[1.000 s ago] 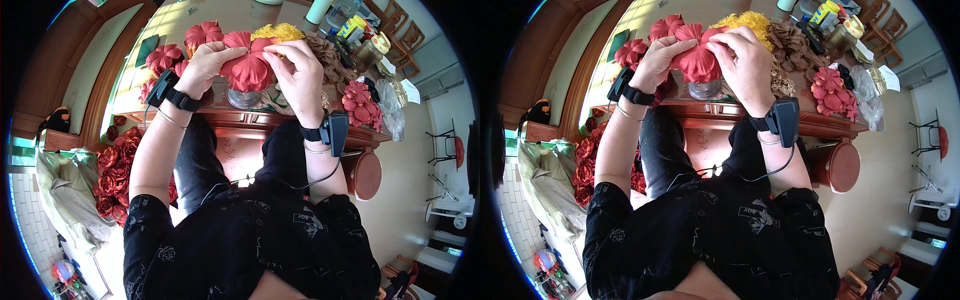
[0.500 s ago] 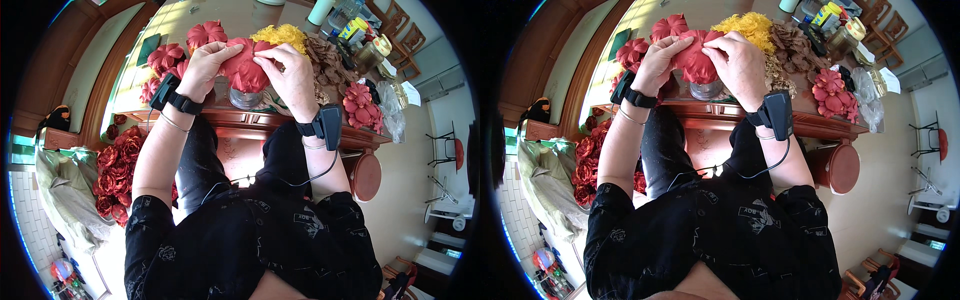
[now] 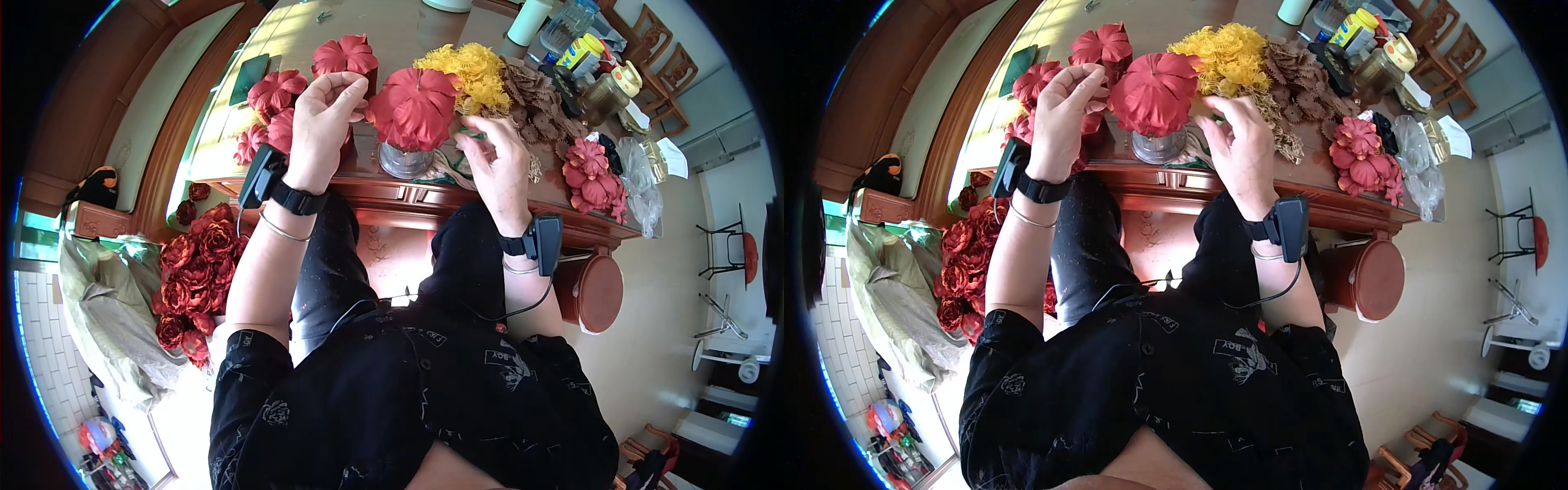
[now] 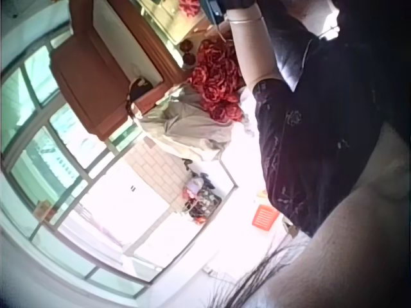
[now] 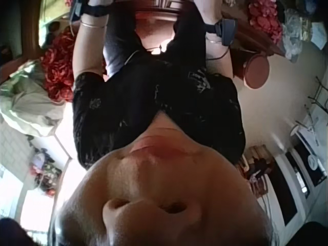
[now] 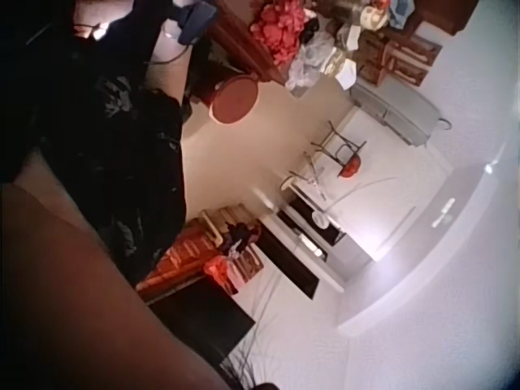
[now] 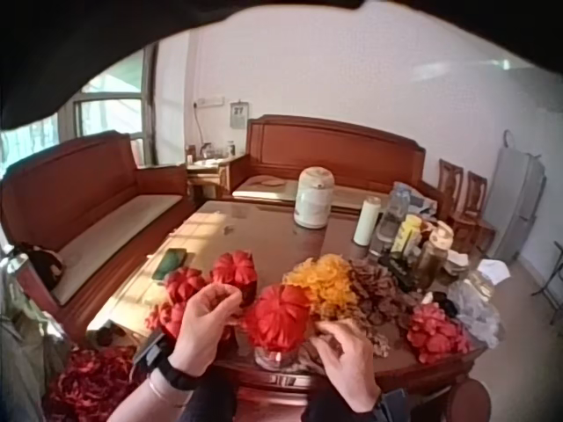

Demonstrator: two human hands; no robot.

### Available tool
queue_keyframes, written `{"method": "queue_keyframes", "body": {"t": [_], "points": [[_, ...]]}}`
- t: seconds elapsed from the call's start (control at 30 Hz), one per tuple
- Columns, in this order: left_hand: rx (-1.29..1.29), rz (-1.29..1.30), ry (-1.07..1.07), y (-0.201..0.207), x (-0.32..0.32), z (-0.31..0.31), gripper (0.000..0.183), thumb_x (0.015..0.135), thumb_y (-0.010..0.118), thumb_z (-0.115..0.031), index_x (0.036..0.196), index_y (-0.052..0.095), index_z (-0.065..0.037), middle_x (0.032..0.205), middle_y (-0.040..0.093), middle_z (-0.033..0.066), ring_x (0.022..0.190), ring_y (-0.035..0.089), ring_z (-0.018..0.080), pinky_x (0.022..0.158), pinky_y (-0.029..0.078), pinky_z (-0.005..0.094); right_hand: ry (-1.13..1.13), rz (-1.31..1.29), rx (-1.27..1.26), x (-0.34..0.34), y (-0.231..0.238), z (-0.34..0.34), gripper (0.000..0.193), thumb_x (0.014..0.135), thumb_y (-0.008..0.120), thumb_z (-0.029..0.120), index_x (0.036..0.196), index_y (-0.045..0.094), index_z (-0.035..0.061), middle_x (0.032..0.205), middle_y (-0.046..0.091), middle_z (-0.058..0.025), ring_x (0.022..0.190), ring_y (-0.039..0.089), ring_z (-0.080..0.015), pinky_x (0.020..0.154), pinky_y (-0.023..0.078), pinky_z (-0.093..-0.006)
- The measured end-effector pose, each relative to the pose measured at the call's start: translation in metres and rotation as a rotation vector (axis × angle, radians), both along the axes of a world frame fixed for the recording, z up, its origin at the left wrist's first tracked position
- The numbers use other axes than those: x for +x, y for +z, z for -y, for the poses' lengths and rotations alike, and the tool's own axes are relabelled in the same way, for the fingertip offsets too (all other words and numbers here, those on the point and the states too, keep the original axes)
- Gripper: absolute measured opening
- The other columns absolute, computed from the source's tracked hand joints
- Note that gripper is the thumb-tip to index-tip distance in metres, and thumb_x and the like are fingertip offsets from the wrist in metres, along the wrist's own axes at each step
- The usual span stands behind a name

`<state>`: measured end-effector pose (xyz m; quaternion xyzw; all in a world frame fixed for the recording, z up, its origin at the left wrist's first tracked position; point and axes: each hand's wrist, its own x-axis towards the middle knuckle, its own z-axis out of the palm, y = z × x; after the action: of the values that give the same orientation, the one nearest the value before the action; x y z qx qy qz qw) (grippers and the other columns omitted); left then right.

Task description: Assembling and fluffing decorative tissue or fabric flowers by pulling apart layers.

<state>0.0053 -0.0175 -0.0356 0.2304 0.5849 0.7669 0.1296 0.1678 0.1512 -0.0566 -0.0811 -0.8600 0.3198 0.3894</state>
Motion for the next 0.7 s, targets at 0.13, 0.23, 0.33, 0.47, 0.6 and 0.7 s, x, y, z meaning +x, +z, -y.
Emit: {"method": "queue_keyframes", "body": {"t": [0.13,0.23,0.33,0.47,0.6,0.7], "points": [[-0.035,-0.144,0.121,-0.001,0.023,0.012,0.019,0.088,0.065,-0.014,0.099,0.063,0.001,0.084,0.063,0.0011,0.074,0.055,0.0053,0.068,0.044,0.0198,-0.033,0.23,0.063,0.021,-0.027,-0.008,0.022,0.08,0.071,0.012,0.099,0.064,0.0042,0.09,0.059,-0.0108,0.069,0.061,-0.0264,0.064,0.049,-0.0348],[-0.017,-0.166,0.19,-0.011,0.039,0.019,0.015,0.087,0.065,-0.011,0.096,0.064,0.001,0.084,0.063,0.0013,0.076,0.056,0.0063,0.071,0.044,0.0204,-0.069,0.255,0.215,0.032,-0.043,-0.004,0.024,0.077,0.072,0.012,0.098,0.065,0.0036,0.091,0.059,-0.0104,0.082,0.06,-0.0295,0.071,0.049,-0.0379],[-0.026,-0.124,0.174,-0.018,0.057,0.027,0.012,0.088,0.063,-0.008,0.095,0.063,0.001,0.083,0.062,-0.0002,0.075,0.053,0.0048,0.07,0.043,0.0195,-0.114,0.207,0.265,0.034,-0.055,0.0,0.02,0.075,0.071,0.007,0.095,0.066,0.003,0.089,0.06,-0.0095,0.086,0.059,-0.0294,0.074,0.048,-0.0369],[0.021,0.017,0.073,-0.033,0.072,0.04,0.013,0.09,0.062,-0.009,0.099,0.062,0.001,0.086,0.063,0.0008,0.076,0.057,0.0071,0.072,0.044,0.0212,-0.122,0.149,0.242,0.031,-0.06,0.002,0.017,0.074,0.071,0.002,0.091,0.067,0.0023,0.087,0.06,-0.0098,0.082,0.06,-0.0293,0.071,0.048,-0.0354],[0.011,-0.001,0.101,-0.037,0.075,0.055,0.012,0.09,0.062,-0.009,0.098,0.063,0.0,0.083,0.063,0.0012,0.074,0.057,0.0071,0.07,0.043,0.0204,-0.135,0.182,0.236,0.029,-0.058,0.002,0.017,0.073,0.072,0.001,0.089,0.067,0.0024,0.086,0.06,-0.0097,0.078,0.06,-0.0288,0.069,0.048,-0.0346],[0.019,0.037,0.157,-0.042,0.073,0.067,0.011,0.09,0.062,-0.008,0.098,0.063,0.0,0.081,0.063,0.0015,0.072,0.057,0.0071,0.068,0.043,0.0197,-0.147,0.183,0.209,0.032,-0.053,0.01,0.013,0.077,0.07,0.003,0.09,0.068,0.0025,0.085,0.06,-0.0093,0.077,0.061,-0.0273,0.067,0.047,-0.0335]]}}
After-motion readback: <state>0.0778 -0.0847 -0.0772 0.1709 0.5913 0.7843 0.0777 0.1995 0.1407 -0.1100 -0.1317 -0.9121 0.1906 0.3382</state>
